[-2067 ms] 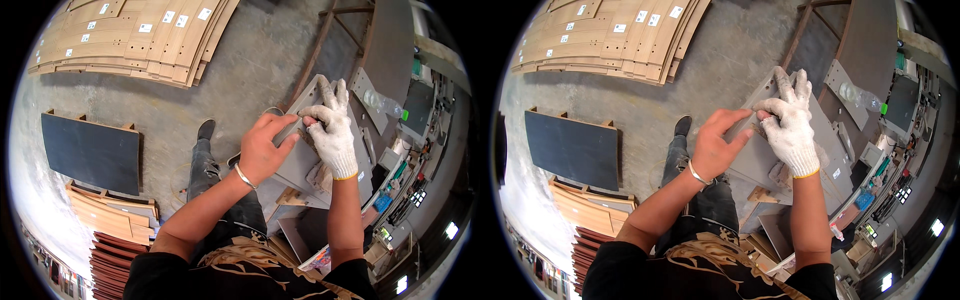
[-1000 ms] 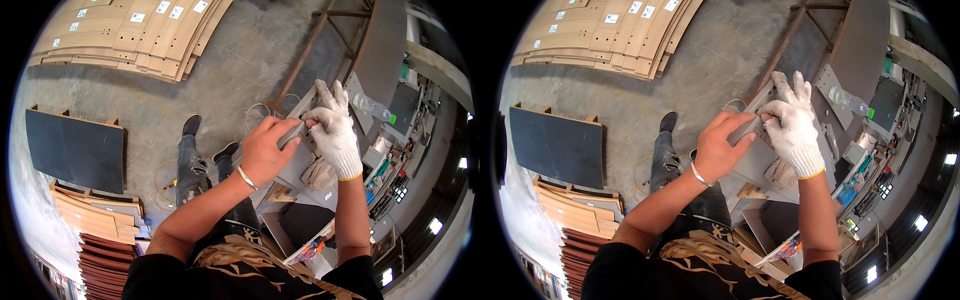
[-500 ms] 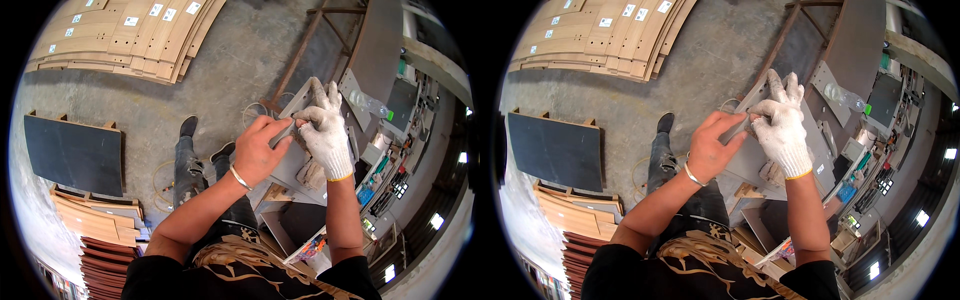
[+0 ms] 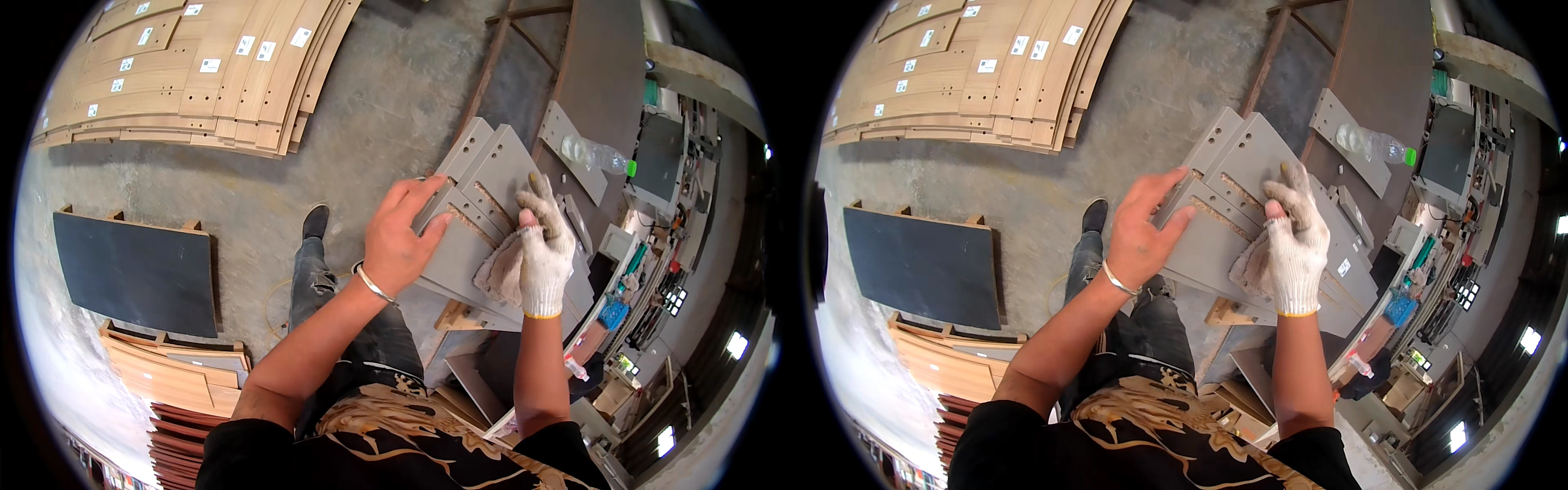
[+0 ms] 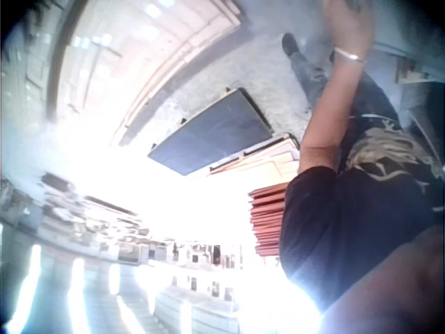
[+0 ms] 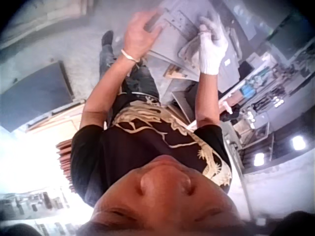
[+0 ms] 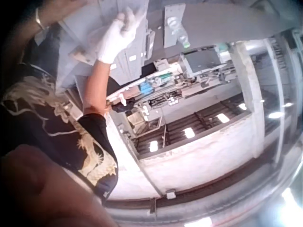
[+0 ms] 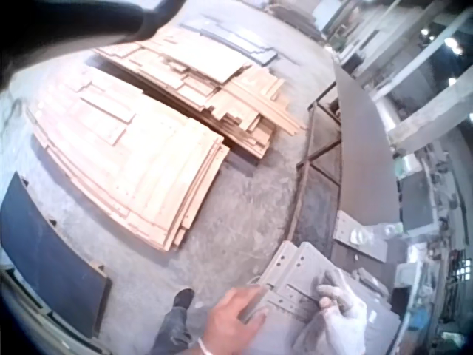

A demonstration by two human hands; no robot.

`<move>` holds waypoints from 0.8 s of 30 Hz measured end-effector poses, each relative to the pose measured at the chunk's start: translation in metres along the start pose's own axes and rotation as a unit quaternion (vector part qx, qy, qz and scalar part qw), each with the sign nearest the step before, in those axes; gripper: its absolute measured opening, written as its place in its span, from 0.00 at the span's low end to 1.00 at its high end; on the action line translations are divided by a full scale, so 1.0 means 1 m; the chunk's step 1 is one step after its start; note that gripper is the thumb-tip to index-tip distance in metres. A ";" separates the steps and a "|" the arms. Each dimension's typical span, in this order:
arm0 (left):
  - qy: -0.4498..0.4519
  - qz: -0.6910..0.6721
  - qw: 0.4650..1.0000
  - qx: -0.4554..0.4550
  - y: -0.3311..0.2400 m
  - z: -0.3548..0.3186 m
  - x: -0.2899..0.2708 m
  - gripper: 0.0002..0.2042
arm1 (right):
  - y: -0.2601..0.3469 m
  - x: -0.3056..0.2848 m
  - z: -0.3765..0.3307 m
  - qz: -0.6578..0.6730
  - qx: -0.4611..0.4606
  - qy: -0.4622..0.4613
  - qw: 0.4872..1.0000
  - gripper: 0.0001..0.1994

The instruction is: The person scrapes residue from the edges of several gray metal panels using a small blade, then wipes the panels with a cloth. The person repeatedly pours liquid from a bottle onto the cloth and continues wiping the panels.

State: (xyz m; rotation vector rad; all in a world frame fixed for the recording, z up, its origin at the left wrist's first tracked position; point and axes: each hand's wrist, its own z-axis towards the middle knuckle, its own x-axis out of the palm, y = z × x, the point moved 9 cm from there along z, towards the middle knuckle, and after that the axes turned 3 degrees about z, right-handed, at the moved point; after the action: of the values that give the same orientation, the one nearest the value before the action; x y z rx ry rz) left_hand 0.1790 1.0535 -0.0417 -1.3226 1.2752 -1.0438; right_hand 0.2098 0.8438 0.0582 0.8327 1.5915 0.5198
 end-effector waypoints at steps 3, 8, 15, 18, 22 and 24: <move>0.014 0.023 0.999 0.017 -0.006 0.000 0.002 0.22 | -0.033 -0.031 -0.042 -0.071 -0.013 -0.048 0.996 0.15; 0.019 0.100 0.993 0.063 -0.011 -0.002 0.008 0.20 | -0.081 -0.037 -0.097 -0.230 -0.058 -0.023 0.971 0.36; 0.005 0.074 0.994 0.079 -0.010 -0.002 0.003 0.16 | -0.074 0.014 -0.112 -0.267 -0.132 0.017 0.955 0.54; 0.023 -0.019 0.999 0.012 0.016 -0.001 -0.003 0.15 | -0.044 0.038 -0.098 -0.237 -0.191 0.052 0.951 0.51; 0.041 -0.157 0.982 -0.094 0.056 -0.003 -0.009 0.15 | 0.008 0.077 -0.055 -0.175 -0.270 0.073 0.944 0.41; 0.041 -0.244 0.954 -0.171 0.069 -0.013 -0.008 0.17 | 0.019 0.082 -0.044 -0.176 -0.310 0.072 0.931 0.38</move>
State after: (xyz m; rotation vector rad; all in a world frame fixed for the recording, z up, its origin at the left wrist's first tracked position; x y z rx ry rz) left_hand 0.1556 1.0631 -0.1077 -1.9469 1.2567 -1.2598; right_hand 0.1677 0.9233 0.0267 0.0288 1.5298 0.7763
